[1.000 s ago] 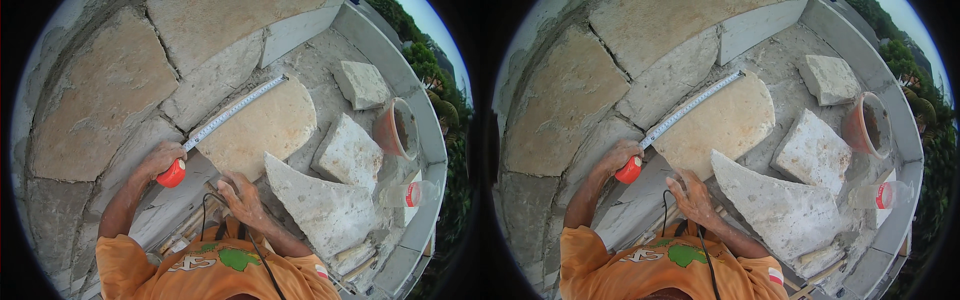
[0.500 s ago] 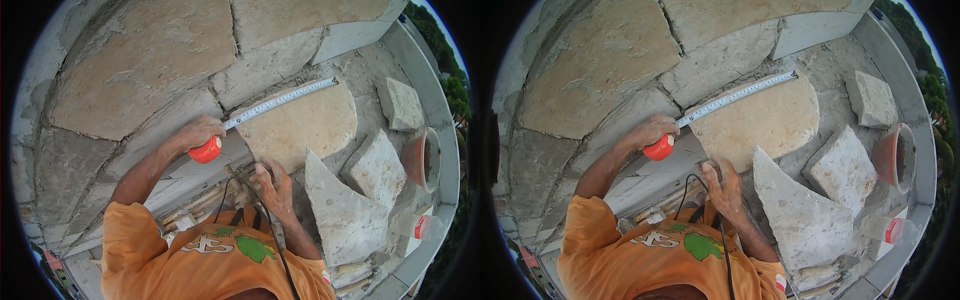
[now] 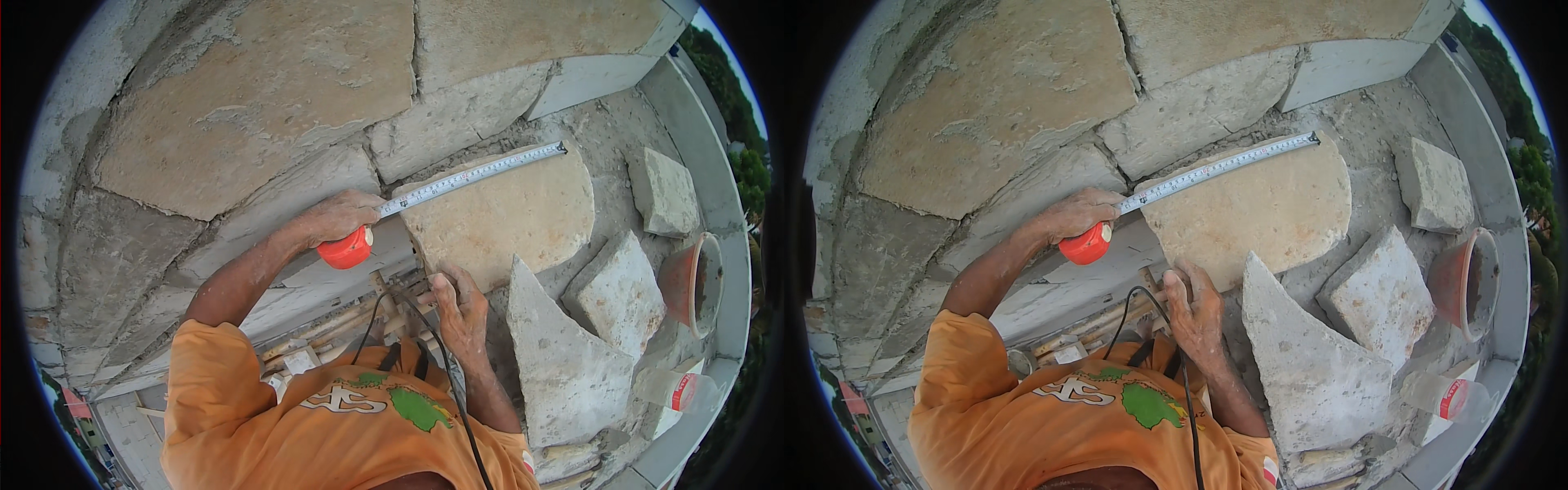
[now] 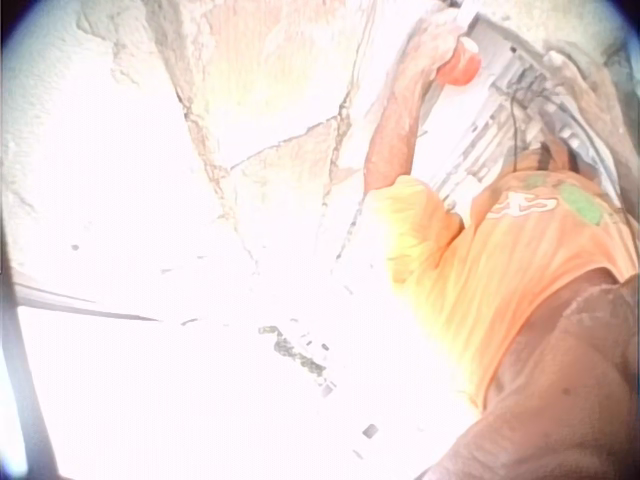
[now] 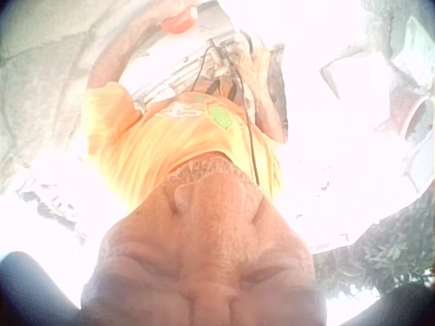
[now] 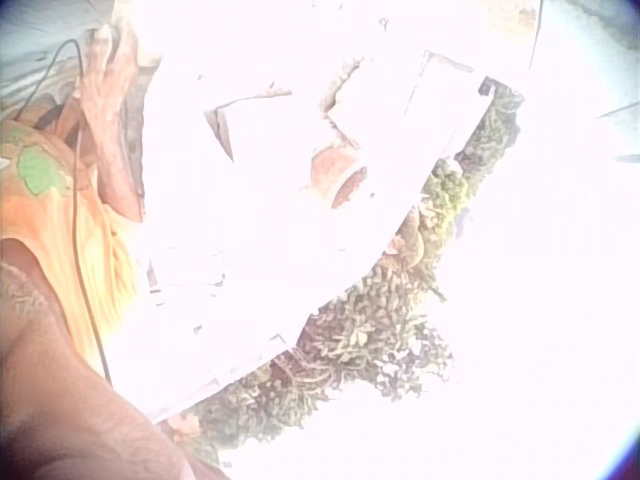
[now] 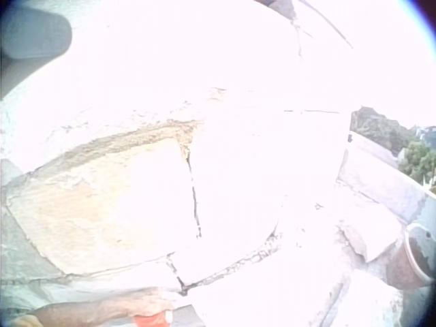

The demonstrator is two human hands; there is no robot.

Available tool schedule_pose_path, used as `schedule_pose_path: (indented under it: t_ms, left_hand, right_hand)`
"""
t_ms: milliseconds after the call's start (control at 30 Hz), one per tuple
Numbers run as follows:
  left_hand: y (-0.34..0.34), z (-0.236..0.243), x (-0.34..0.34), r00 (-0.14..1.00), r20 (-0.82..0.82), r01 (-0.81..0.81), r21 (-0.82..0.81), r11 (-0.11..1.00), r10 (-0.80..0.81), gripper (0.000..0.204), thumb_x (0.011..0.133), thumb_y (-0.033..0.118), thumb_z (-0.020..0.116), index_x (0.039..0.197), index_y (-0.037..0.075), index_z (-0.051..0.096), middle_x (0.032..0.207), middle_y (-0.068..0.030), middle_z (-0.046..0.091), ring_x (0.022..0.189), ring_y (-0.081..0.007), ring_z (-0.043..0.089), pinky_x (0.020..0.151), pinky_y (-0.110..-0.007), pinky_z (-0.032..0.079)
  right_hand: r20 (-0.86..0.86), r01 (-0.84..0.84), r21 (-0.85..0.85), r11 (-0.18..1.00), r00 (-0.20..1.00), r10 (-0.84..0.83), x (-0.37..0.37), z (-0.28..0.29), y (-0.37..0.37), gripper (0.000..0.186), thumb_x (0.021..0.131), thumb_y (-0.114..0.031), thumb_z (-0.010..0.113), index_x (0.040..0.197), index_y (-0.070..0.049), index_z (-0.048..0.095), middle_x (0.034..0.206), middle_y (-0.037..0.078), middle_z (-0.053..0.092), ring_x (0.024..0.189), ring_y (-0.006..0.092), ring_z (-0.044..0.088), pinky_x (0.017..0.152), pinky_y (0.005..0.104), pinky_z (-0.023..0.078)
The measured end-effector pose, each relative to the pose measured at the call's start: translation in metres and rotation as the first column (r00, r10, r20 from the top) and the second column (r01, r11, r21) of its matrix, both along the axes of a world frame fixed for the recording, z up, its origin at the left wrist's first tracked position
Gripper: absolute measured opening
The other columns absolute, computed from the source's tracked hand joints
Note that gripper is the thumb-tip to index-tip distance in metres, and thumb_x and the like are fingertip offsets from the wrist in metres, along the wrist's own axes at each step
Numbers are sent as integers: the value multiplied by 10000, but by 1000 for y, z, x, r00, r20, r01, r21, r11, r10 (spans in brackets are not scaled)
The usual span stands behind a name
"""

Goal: The person applies mortar to a stone wall with a trowel, measures stone blocks with a tape measure, and cuts a stone with a hand saw.

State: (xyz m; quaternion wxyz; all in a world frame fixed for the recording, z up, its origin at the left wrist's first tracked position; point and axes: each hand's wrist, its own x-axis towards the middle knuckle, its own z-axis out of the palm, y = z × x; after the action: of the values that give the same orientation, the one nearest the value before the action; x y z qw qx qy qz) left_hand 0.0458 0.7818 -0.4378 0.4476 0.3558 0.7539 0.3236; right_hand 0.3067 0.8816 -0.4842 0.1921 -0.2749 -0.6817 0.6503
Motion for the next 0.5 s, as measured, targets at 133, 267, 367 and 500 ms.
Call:
schedule_pose_path:
  t_ms: [133, 267, 367, 500]
  left_hand:
    - [-5, -3, 1, 998, 52, -41, -6, 999, 41, 261, 953, 186, 523, 1042, -32, 637, 870, -38, 572, 808, -139, 542, 728, -294, 460]
    - [-6, -1, -1, 1000, 9, 14, -14, 1000, -13, 304, 959, 188, 524, 1127, -43, 630, 897, -40, 571, 828, -130, 542, 734, -282, 463]
    - [-8, -4, -2, 994, 98, -37, -33, 999, 40, 309, 959, 179, 518, 1147, -40, 630, 893, -33, 568, 827, -124, 540, 733, -277, 462]
    - [-10, -6, -5, 998, 66, -7, -36, 999, 9, 336, 958, 171, 515, 1198, -35, 627, 890, -25, 562, 819, -117, 530, 726, -275, 460]
  right_hand:
    - [9, -3, 50, 999, 1000, 3, 1, -7, 2, 541, 1013, -386, 582, 1263, 92, 554, 1007, 165, 646, 775, 187, 683, 693, 275, 504]
    - [-4, 11, -41, 999, 1000, -11, -1, -2, 0, 549, 1009, -391, 587, 1260, 96, 553, 995, 171, 646, 772, 198, 684, 703, 290, 522]
    - [-1, 25, -133, 991, 1000, -26, -3, 15, -2, 554, 1006, -389, 591, 1263, 100, 552, 996, 177, 649, 775, 206, 684, 713, 305, 535]
    - [-34, 67, -235, 970, 996, -77, -2, 17, -5, 539, 1005, -365, 599, 1267, 104, 552, 1012, 188, 659, 777, 213, 684, 720, 318, 542]
